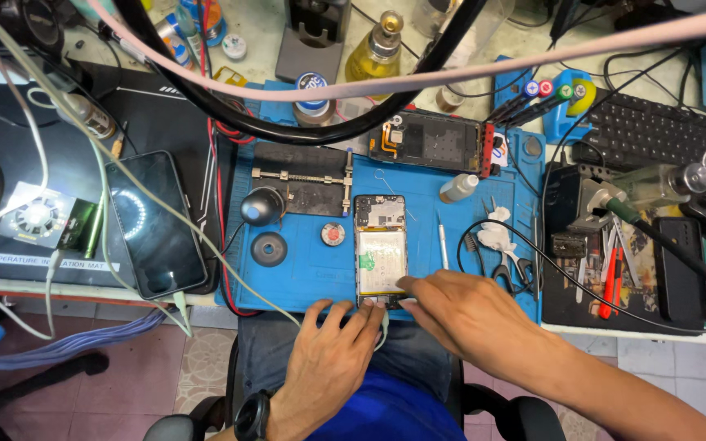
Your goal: The person disassembles a smartphone on a blue work mat, using a screwdriver to remove screws and a small bottle to apply liquid to the charging port area. They then connect a charging cable to the phone and continue to manipulate internal components with a screwdriver and a metal probe.
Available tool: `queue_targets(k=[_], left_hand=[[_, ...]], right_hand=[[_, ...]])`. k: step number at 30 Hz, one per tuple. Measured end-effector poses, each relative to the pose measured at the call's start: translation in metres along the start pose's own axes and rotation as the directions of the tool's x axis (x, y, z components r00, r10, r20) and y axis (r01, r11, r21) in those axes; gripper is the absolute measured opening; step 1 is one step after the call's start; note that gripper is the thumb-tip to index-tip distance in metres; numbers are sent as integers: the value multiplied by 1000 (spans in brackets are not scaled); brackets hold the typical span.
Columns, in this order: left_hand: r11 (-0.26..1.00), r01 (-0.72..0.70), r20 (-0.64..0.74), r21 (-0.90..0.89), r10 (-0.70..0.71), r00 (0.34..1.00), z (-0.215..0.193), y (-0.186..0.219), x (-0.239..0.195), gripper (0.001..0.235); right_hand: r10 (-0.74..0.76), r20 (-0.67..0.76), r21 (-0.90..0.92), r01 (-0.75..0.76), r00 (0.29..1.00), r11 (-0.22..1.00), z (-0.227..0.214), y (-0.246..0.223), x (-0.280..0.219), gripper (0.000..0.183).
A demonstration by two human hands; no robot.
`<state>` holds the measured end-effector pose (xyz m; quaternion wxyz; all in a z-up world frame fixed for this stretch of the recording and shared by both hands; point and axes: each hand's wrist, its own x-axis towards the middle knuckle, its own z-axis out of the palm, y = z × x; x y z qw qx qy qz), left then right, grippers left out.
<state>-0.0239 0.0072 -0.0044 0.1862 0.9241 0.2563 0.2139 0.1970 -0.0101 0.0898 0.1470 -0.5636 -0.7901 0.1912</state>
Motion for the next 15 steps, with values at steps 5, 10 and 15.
queue_targets(k=[5,10,15], left_hand=[[1000,-4,-20,2,4,1000,-1,1,3,46],[1000,2,6,3,-2,1000,0,2,-4,46],[999,-3,11,38,3,1000,3,1,-2,50]], right_hand=[[1,-8,41,-1,1000,999,3,2,-6,39],[54,-21,-113,-56,998,992,9,2,-5,35],[94,43,113,-98,995,989,8,4,-11,41]])
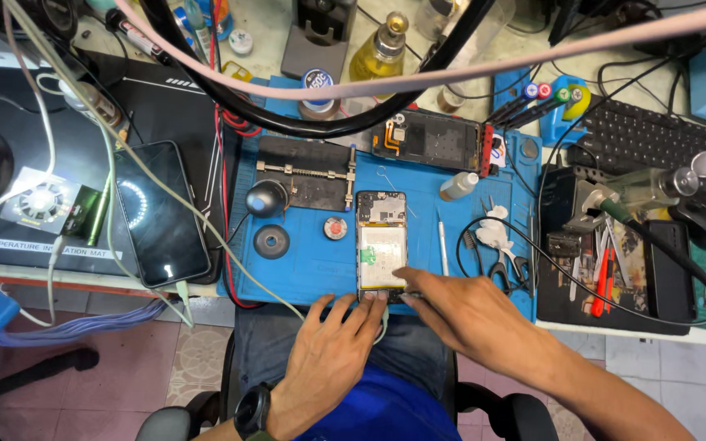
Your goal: The person disassembles a smartphone on a blue work mat, using a screwdriver to remove screws and a small bottle to apply liquid to the charging port area. They then connect a charging cable to the phone and continue to manipulate internal components with a screwdriver and a metal probe.
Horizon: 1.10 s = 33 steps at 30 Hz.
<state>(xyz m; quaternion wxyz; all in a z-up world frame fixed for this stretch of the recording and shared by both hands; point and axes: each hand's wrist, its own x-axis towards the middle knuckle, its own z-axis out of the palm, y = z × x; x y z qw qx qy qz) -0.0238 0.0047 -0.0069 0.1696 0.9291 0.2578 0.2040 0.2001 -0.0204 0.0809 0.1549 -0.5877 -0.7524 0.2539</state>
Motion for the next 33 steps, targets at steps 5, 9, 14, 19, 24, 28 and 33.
queue_targets(k=[5,9,14,19,24,28,33], left_hand=[[1000,-20,32,8,20,999,-2,-3,-1,53],[999,-31,53,17,30,998,-2,-1,-3,55],[999,-22,-40,-33,21,999,-1,-3,-1,41],[999,-22,-78,-44,19,997,-3,-3,-1,40],[995,-18,-85,-103,9,996,-7,-7,4,39],[989,18,-84,-144,-31,996,-4,-9,-4,36],[989,22,-75,-147,-33,997,-10,-9,4,35]], right_hand=[[85,-587,7,-100,805,995,-15,26,22,49],[-75,-636,-265,-126,768,956,-37,76,58,47],[68,-617,-51,-126,784,991,-31,92,76,42],[21,-644,-113,-122,765,986,-32,84,74,40],[21,-737,-3,-35,675,999,-29,49,39,35],[436,-701,450,-123,565,884,20,18,-27,25],[745,-495,798,-106,446,594,92,30,-43,21]])
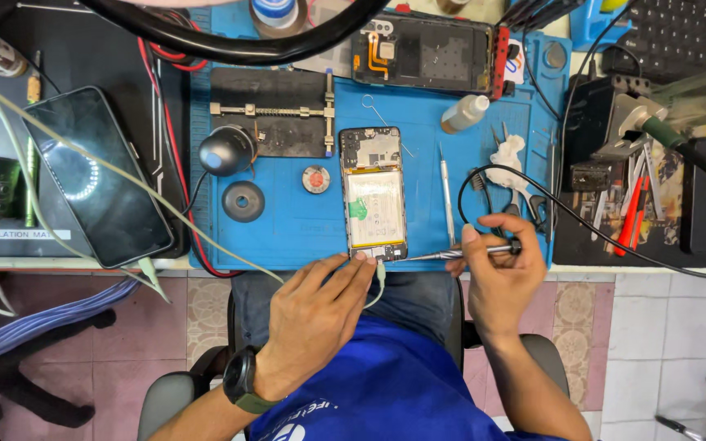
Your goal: The person disassembles a smartphone on a blue work mat, using a screwdriver to remove screws and a small bottle to apply liquid to the charging port area. They then connect a charging cable to the phone and continue to manipulate internal components with a screwdriver and a metal probe.
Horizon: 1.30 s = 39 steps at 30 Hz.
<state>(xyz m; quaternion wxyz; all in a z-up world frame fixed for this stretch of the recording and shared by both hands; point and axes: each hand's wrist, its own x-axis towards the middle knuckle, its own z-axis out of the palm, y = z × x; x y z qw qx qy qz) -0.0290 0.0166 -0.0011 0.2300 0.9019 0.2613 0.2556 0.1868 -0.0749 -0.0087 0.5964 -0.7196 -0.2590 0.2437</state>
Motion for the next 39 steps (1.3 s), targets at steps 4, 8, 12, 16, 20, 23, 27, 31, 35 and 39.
queue_targets(k=[4,8,12,16,20,23,27,31,35,39], left_hand=[[1000,11,7,16,-11,1000,0,3,0,33],[1000,16,3,22,-16,1000,0,5,2,32],[1000,30,-2,5,-30,1000,0,7,3,31],[995,85,7,-44,-85,996,0,7,0,28],[982,139,-15,-132,-142,990,-2,6,0,35],[981,125,-19,-148,-129,991,-3,5,1,38],[980,128,-13,-154,-131,991,-4,5,0,38],[981,134,-13,-141,-137,990,-4,5,0,37],[981,140,-11,-130,-143,990,-3,6,2,36],[981,149,-7,-126,-151,989,-3,6,1,37]], right_hand=[[-19,-82,41,23,996,999,0,34,-6,22],[-35,-56,49,37,998,998,-1,42,-8,22],[-59,-46,48,62,997,997,1,43,-7,23],[-86,-20,47,87,996,995,-3,45,-11,26],[-108,-2,64,108,994,992,-4,49,-12,26],[-96,-10,58,96,995,994,-4,50,-12,28],[-112,-2,58,112,994,992,-4,51,-14,28],[-123,5,29,122,992,992,-5,52,-14,27],[-126,9,49,125,992,991,-6,53,-13,26],[-122,7,51,122,992,991,-8,55,-15,27]])
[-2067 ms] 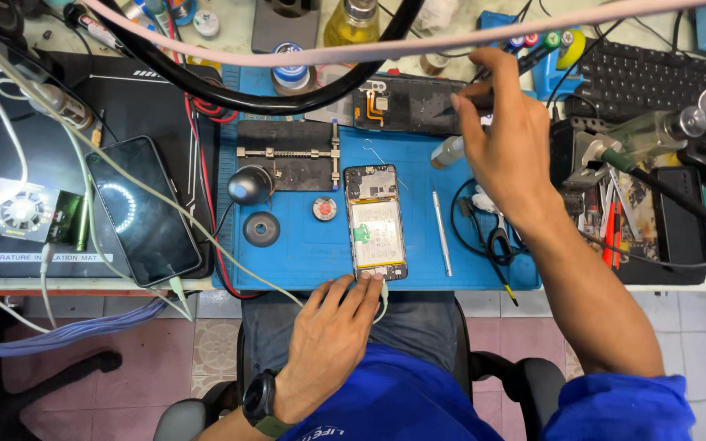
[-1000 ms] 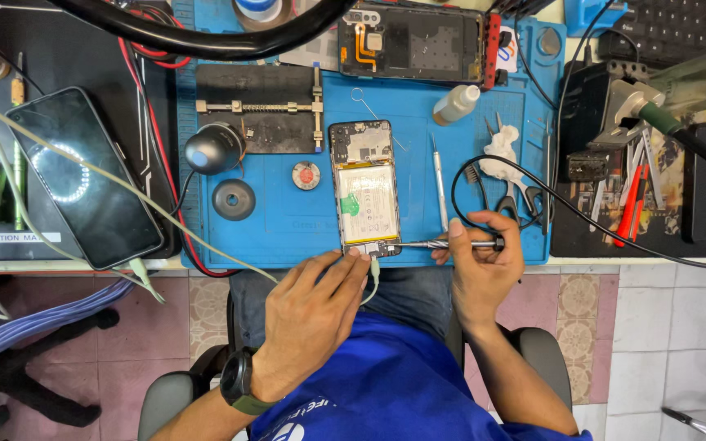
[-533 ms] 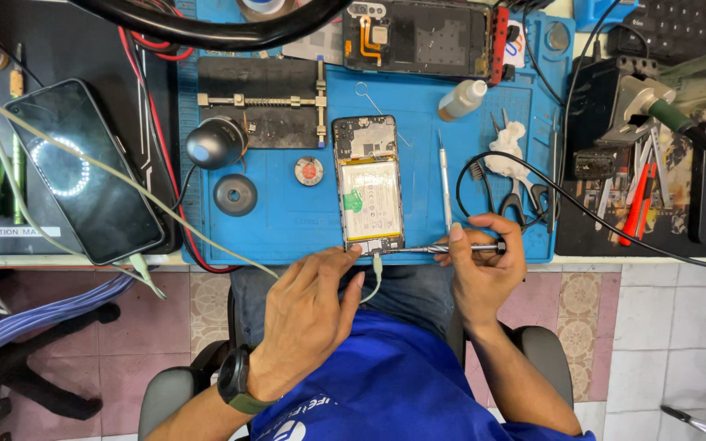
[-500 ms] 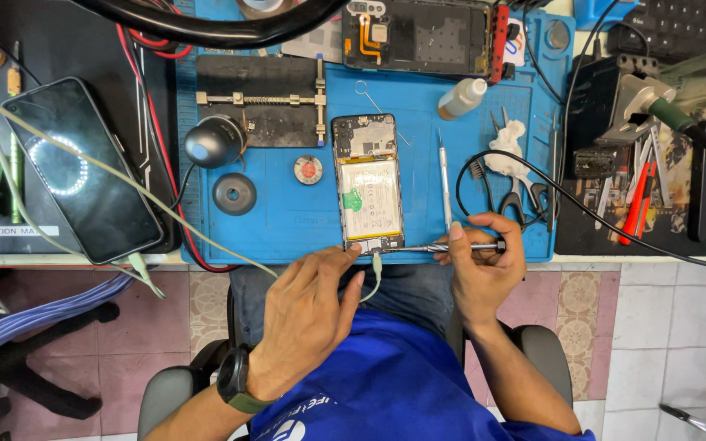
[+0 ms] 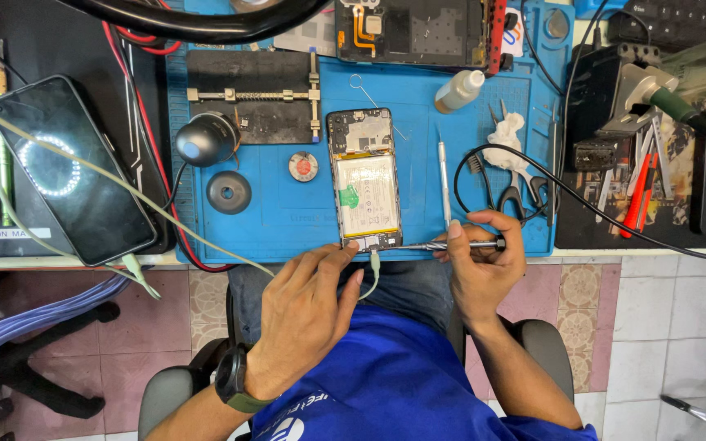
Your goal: The person disassembles a smartphone on a blue work mat, using a screwdriver to remove screws and a small bottle to apply liquid to the charging port area. They then connect a charging cable to the phone and continue to manipulate internal components with a screwdriver and a metal probe.
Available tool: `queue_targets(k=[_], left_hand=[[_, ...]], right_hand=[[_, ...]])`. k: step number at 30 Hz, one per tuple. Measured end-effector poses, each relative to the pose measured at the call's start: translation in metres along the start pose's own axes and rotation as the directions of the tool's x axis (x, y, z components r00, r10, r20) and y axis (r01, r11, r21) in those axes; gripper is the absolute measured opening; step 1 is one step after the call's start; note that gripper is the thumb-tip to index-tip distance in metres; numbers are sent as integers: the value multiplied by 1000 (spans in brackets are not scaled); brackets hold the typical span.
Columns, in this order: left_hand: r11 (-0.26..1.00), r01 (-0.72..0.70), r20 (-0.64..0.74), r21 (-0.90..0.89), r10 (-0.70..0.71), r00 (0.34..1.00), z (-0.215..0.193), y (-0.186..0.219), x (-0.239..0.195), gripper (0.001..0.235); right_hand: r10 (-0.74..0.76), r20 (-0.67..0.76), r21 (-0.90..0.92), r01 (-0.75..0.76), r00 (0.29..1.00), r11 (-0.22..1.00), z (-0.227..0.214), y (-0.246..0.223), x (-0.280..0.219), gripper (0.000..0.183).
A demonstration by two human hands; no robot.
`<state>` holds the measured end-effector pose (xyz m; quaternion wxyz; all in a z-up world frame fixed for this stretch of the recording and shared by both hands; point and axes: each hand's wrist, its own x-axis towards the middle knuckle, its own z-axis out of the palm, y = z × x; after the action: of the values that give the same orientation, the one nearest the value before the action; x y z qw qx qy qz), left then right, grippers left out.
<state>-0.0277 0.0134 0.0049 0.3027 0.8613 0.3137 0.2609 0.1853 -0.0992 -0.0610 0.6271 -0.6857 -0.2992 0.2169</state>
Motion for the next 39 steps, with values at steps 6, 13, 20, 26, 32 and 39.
queue_targets(k=[6,13,20,26,32,39], left_hand=[[1000,-7,4,3,7,1000,0,-1,0,36],[1000,18,15,1,-18,1000,0,-1,-1,34],[1000,3,4,28,-3,1000,1,0,-2,32],[999,-14,-10,36,14,1000,2,0,-1,33],[999,-45,-29,23,45,999,1,-2,-2,31],[998,-61,-20,22,61,998,1,-3,-1,32]], right_hand=[[-3,7,-7,3,1000,1000,-1,0,0,27],[-162,128,-239,189,979,953,1,-26,8,24],[-315,814,-267,795,489,545,14,-118,50,44],[-196,930,-214,892,311,399,41,-159,64,34],[-152,939,-182,821,309,540,40,-167,77,45],[-59,958,-224,857,282,465,39,-159,79,56]])
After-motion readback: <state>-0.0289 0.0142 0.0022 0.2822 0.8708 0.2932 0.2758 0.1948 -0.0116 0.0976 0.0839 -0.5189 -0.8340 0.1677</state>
